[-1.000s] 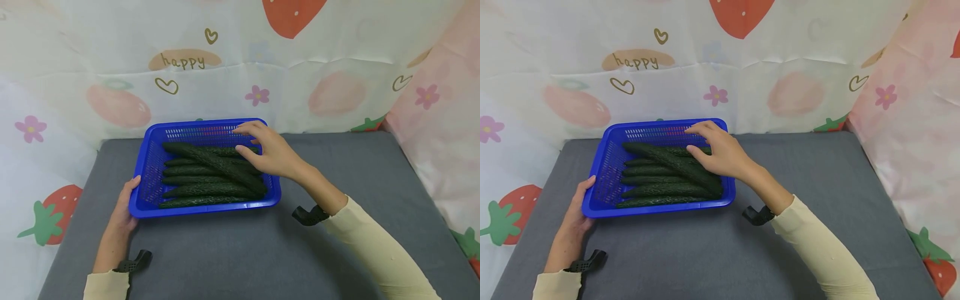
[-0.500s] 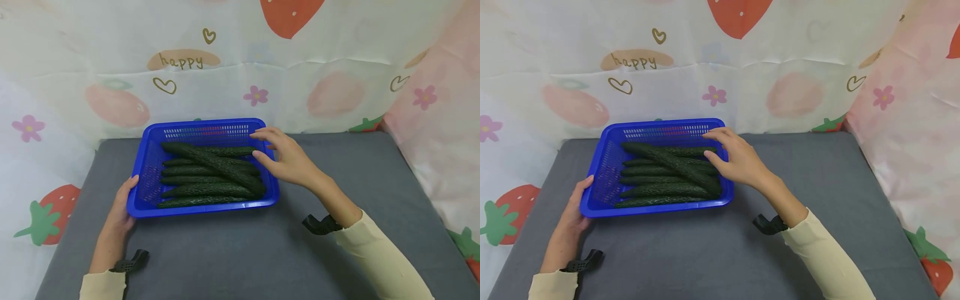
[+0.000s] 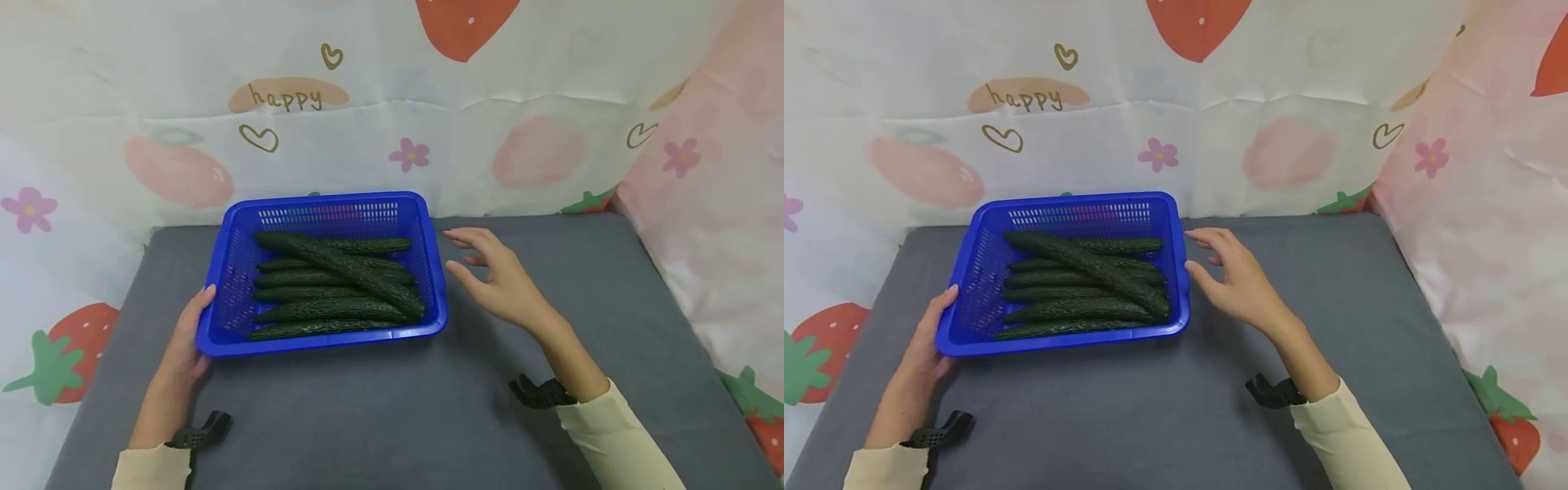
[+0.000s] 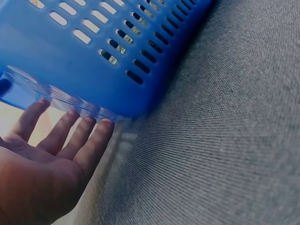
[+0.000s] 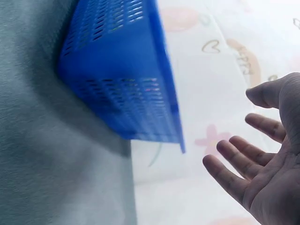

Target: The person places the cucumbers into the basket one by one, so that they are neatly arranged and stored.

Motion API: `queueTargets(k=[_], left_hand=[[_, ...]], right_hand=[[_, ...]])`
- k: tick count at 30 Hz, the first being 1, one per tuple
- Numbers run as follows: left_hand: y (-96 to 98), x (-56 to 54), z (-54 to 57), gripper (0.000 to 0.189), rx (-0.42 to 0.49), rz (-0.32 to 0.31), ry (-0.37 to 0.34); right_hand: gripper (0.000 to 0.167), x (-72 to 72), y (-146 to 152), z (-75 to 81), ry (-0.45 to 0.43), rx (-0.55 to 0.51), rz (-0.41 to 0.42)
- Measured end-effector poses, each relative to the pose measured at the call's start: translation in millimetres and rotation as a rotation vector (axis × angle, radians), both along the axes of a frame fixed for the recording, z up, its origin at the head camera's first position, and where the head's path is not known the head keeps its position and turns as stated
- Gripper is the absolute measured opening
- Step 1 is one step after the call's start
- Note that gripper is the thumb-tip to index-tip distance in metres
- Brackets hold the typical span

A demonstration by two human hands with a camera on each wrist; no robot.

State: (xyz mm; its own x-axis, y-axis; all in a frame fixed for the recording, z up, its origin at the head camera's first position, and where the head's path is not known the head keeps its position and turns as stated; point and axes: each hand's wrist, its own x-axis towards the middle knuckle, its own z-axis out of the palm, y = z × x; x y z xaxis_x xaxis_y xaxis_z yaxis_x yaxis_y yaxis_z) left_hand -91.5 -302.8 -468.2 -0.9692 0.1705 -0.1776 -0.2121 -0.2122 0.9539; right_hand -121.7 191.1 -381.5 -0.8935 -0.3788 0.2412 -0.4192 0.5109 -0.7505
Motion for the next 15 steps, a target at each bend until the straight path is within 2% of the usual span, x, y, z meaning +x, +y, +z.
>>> queueTargets(k=[7, 15], left_hand=[[2.3, -2.8, -1.1, 0.052, -0.029, -0.023, 0.026], [-0.8, -1.9, -1.3, 0.041, 0.021, -0.029, 0.033]], right_hand=[[0.046, 9.5, 18, -15.1, -0.024, -0.019, -0.044], [0.044, 15.4, 32, -20.9, 0.016, -0.029, -0.084]])
